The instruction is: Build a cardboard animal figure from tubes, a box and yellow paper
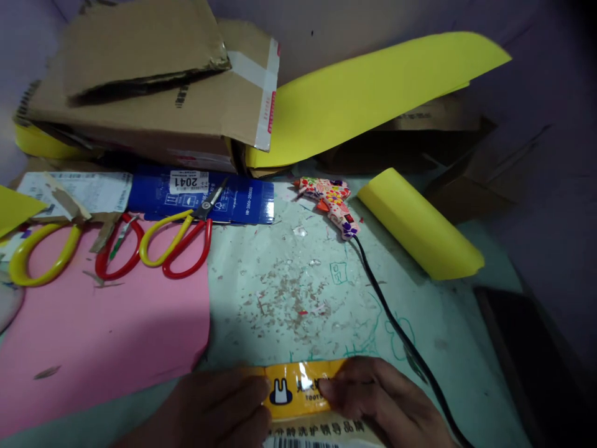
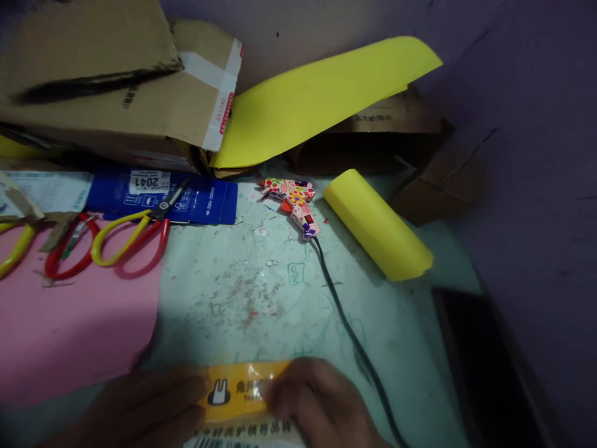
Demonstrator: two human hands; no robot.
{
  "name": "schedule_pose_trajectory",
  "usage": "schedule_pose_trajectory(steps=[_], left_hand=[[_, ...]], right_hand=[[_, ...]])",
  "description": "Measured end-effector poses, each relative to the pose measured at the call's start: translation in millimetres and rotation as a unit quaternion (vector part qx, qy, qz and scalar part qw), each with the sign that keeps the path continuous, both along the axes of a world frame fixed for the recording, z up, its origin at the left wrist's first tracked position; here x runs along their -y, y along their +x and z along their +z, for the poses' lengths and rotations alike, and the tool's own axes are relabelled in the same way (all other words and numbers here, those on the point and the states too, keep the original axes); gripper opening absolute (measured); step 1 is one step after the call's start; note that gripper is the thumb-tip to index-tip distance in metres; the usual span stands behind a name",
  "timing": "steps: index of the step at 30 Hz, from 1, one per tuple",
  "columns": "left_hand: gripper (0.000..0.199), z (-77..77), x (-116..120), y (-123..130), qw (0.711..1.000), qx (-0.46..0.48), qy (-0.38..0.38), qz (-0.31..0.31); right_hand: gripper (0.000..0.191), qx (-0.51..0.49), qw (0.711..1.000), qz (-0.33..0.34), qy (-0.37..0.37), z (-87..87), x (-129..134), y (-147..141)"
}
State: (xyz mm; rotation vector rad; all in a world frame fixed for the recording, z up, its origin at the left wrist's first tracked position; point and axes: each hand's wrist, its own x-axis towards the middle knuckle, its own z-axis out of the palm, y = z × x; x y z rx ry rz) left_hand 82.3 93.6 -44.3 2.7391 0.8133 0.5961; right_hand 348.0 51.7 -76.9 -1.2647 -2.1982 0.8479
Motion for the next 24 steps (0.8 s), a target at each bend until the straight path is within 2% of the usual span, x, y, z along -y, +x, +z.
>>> schedule_pose_trajectory(steps=[4,6,10,12,14,17,19,21,23,24], left_hand=[[0.031,-2.9,3,-4,1.0,0.004,0.015,-0.013],[0.03,-4.6,9,-9,0.999,0.0,0.045,0.007],[0.036,-10.0,20,-12,0.99,-0.064,0.112,0.058],[0.035,-13.8,20,-10,0.984,-0.096,0.134,0.067],[0.032,-16.4,16,-8,0.979,-0.098,0.162,0.069],[0.041,-11.9,6,-12,0.978,-0.083,0.187,0.038],[0.049,-2.0,-1,-16,0.981,-0.071,0.176,0.05],[0.045,10.8,-8,-13,0.985,-0.06,0.124,0.101],[0.03,22.2,-16,0,0.989,-0.068,0.013,0.132],[0.028,26.3,-21,8,0.984,-0.103,-0.064,0.128]], right_hand=[[0.018,0.013,0.998,0.009,0.056,-5.0,-3,4],[0.021,0.01,0.996,0.016,0.092,-3.9,-8,9],[0.03,0.014,0.989,0.013,0.147,12.6,-25,23],[0.032,0.01,0.991,-0.033,0.13,24.3,-36,25],[0.029,0.009,0.994,-0.079,0.072,34.6,-47,20],[0.021,0.076,0.997,-0.025,0.008,45.7,-60,4],[0.019,0.137,0.99,0.007,-0.007,50.9,-66,-5],[0.023,0.178,0.984,0.015,-0.012,54.5,-69,-12],[0.024,0.19,0.981,0.019,-0.021,56.3,-72,-14],[0.023,0.188,0.981,0.023,-0.029,56.7,-75,-15]])
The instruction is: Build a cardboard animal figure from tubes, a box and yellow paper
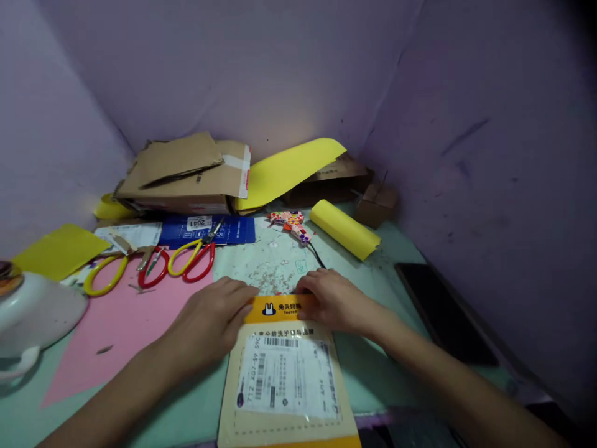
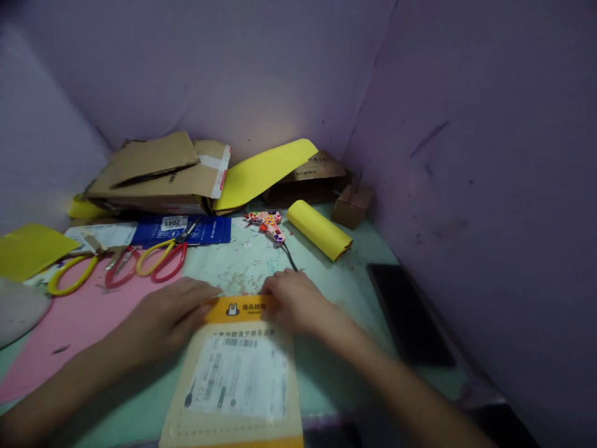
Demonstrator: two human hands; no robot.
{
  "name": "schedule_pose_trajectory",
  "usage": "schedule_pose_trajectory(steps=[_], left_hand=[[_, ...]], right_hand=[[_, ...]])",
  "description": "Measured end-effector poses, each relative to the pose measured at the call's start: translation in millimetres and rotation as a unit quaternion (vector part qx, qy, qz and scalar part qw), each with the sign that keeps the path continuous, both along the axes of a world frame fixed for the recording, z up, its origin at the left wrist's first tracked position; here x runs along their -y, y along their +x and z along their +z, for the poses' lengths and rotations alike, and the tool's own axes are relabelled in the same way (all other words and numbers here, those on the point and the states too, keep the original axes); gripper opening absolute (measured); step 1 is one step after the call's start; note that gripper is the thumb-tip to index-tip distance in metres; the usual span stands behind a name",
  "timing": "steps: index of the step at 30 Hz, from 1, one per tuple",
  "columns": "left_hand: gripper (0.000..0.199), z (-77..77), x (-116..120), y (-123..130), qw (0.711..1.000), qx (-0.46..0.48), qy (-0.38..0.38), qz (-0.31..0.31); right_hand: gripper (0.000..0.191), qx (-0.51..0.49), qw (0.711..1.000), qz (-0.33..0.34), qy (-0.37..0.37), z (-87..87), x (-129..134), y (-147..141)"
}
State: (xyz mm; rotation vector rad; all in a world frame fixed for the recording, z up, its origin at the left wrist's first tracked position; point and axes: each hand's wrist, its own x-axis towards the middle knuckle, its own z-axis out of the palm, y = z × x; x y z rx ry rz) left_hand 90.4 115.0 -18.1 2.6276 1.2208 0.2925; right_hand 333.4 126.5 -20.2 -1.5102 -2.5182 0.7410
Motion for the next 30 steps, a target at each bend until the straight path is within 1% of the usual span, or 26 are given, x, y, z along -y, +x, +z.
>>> schedule_pose_trajectory(steps=[1,2,5,8,12,15,19,24,27,30], left_hand=[[0.027,2.8,-6,9,0.998,-0.028,-0.061,0.01],[0.027,4.4,-12,16,0.994,-0.045,-0.098,0.025],[0.023,3.7,-30,30,0.988,-0.056,-0.141,0.033],[0.019,0.8,-39,32,0.984,-0.058,-0.161,0.043],[0.017,-1.3,-38,33,0.983,-0.061,-0.16,0.062],[0.014,-1.7,-36,35,0.984,-0.063,-0.156,0.061],[0.01,-1.4,-36,34,0.983,-0.066,-0.159,0.058],[0.008,-0.1,-34,36,0.983,-0.079,-0.156,0.058],[0.006,-0.9,-33,39,0.984,-0.097,-0.137,0.056],[0.007,-3.9,-29,41,0.986,-0.117,-0.114,0.044]], right_hand=[[0.021,-0.005,1.0,0.001,-0.009,0.2,-3,0],[0.02,-0.011,1.0,0.003,-0.018,0.4,-7,0],[0.018,-0.027,0.999,0.02,-0.035,0.6,-20,-4],[0.021,-0.036,0.997,0.062,-0.04,0.4,-32,-13],[0.021,-0.022,0.992,0.115,-0.037,0.9,-38,-24],[0.021,-0.008,0.989,0.14,-0.039,2.9,-41,-29],[0.018,0.014,0.987,0.152,-0.053,5.9,-45,-33],[0.02,0.059,0.982,0.167,-0.07,7.1,-50,-38],[0.022,0.077,0.979,0.184,-0.049,6.5,-51,-39],[0.02,0.091,0.976,0.198,-0.023,5.1,-49,-39]])
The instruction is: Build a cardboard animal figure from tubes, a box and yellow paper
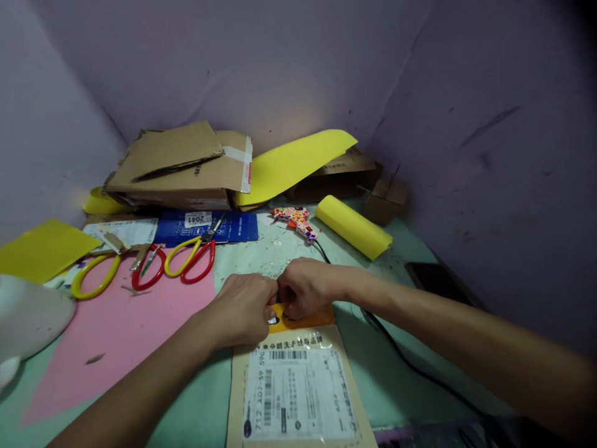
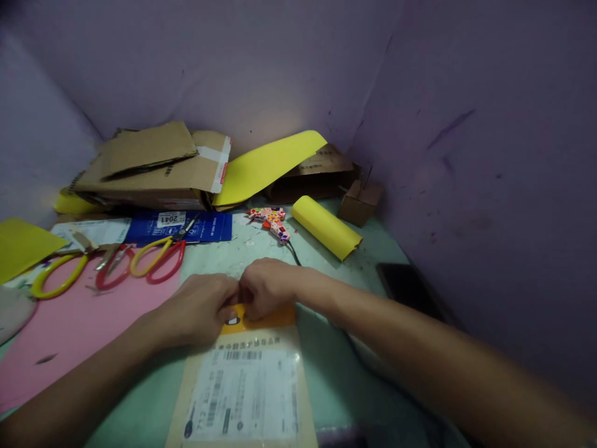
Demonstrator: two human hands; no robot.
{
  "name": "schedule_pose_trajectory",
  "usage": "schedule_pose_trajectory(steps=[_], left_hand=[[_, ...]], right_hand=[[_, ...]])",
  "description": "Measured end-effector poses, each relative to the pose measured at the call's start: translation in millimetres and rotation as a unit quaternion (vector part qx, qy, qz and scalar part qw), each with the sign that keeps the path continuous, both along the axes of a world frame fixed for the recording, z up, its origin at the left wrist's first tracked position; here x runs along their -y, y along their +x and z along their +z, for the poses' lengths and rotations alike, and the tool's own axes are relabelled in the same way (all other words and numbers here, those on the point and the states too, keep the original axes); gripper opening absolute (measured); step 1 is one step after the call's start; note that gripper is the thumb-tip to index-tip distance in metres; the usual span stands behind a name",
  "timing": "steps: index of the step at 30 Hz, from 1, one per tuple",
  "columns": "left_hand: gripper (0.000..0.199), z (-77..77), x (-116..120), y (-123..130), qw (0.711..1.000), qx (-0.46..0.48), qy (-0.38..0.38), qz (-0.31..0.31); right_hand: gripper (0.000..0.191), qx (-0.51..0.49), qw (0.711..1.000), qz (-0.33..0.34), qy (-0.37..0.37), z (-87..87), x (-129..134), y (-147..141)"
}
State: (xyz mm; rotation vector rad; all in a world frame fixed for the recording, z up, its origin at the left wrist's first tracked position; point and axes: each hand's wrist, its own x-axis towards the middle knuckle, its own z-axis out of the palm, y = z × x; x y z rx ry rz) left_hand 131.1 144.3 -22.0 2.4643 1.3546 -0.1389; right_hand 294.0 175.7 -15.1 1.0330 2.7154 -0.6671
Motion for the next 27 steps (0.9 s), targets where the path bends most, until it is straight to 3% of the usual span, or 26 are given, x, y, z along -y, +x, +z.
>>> schedule_pose_trajectory(steps=[3,8,13,18,23,27], left_hand=[[0.005,-5.0,7,1,0.999,-0.006,0.035,-0.023],[0.027,-14.4,24,3,0.993,0.01,0.097,-0.063],[0.014,-9.9,26,-9,0.994,0.022,0.098,-0.04],[0.014,0.4,19,-26,0.998,0.029,0.059,0.008],[0.012,3.0,17,-23,0.999,0.02,0.032,0.031],[0.01,-0.3,21,-18,0.999,-0.002,0.03,0.019]], right_hand=[[0.017,-0.005,1.0,0.005,0.026,-5.1,8,2],[0.014,-0.075,0.99,0.043,0.115,-16.8,28,9],[0.019,-0.068,0.996,-0.01,0.061,-9.6,34,25],[0.023,-0.059,0.997,-0.027,0.042,-2.1,30,38],[0.021,-0.065,0.998,-0.023,-0.009,0.2,23,38],[0.012,-0.062,0.998,-0.015,0.015,-1.7,23,34]])
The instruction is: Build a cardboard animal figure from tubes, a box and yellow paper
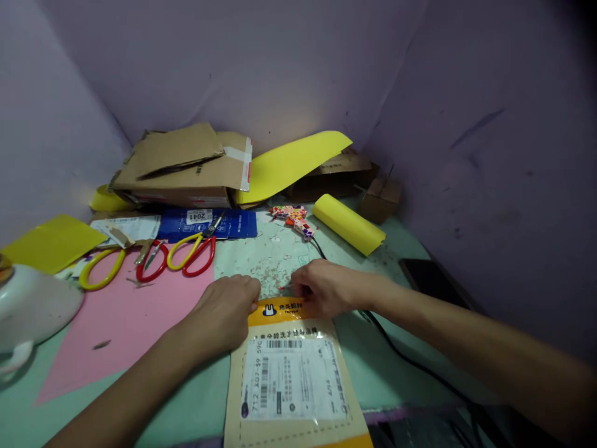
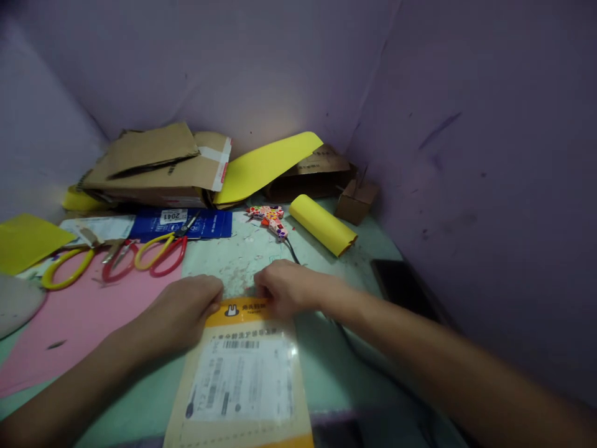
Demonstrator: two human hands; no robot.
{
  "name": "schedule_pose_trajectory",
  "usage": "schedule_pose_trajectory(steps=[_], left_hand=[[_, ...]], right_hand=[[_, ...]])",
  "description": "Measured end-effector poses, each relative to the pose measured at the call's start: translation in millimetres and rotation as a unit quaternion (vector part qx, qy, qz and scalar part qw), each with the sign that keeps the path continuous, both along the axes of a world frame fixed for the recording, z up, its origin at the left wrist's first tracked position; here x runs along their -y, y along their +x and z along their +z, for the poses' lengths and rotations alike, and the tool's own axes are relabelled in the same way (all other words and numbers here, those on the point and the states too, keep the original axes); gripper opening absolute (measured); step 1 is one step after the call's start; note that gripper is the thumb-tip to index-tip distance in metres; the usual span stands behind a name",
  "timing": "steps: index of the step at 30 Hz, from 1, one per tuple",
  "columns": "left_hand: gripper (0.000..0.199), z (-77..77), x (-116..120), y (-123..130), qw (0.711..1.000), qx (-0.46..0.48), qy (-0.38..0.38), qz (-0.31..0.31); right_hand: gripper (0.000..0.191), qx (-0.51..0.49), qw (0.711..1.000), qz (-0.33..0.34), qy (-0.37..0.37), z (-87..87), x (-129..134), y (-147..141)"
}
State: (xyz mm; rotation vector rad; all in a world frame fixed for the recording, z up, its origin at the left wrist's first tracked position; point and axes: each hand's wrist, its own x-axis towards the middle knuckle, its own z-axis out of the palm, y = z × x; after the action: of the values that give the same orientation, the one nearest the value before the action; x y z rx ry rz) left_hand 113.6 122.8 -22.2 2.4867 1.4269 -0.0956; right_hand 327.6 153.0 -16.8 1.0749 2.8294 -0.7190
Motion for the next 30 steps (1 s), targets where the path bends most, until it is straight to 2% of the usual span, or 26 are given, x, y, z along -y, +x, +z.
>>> schedule_pose_trajectory(steps=[5,7,11,16,18,20,23,26,30], left_hand=[[0.003,-14.8,8,-2,0.999,-0.004,0.016,-0.04],[0.005,-19.0,9,-5,0.998,0.005,0.024,-0.051],[0.016,-19.5,7,-16,0.997,0.046,0.021,-0.054],[0.022,-14.5,4,-29,0.987,0.154,-0.044,-0.029],[0.019,-12.3,5,-27,0.985,0.155,-0.07,-0.009],[0.014,-10.9,9,-22,0.989,0.127,-0.075,0.015],[0.01,-12.2,17,-13,0.998,0.059,-0.027,0.014],[0.016,-17.4,24,-9,0.998,0.009,0.05,-0.043],[0.02,-20.5,25,-11,0.991,-0.012,0.097,-0.093]], right_hand=[[0.008,-0.004,0.995,0.067,0.075,-11.6,8,2],[0.008,-0.015,0.995,0.053,0.088,-13.8,12,8],[0.014,-0.045,0.999,-0.016,0.022,-10.7,17,23],[0.025,-0.06,0.996,-0.025,-0.066,-5.6,13,30],[0.024,-0.047,0.995,-0.023,-0.082,-6.1,12,27],[0.019,-0.033,0.997,-0.018,-0.063,-8.3,16,23],[0.017,-0.017,0.999,-0.017,0.028,-12.7,28,18],[0.02,0.013,0.995,-0.025,0.097,-15.2,41,16],[0.021,-0.031,0.995,-0.075,0.055,-10.6,42,13]])
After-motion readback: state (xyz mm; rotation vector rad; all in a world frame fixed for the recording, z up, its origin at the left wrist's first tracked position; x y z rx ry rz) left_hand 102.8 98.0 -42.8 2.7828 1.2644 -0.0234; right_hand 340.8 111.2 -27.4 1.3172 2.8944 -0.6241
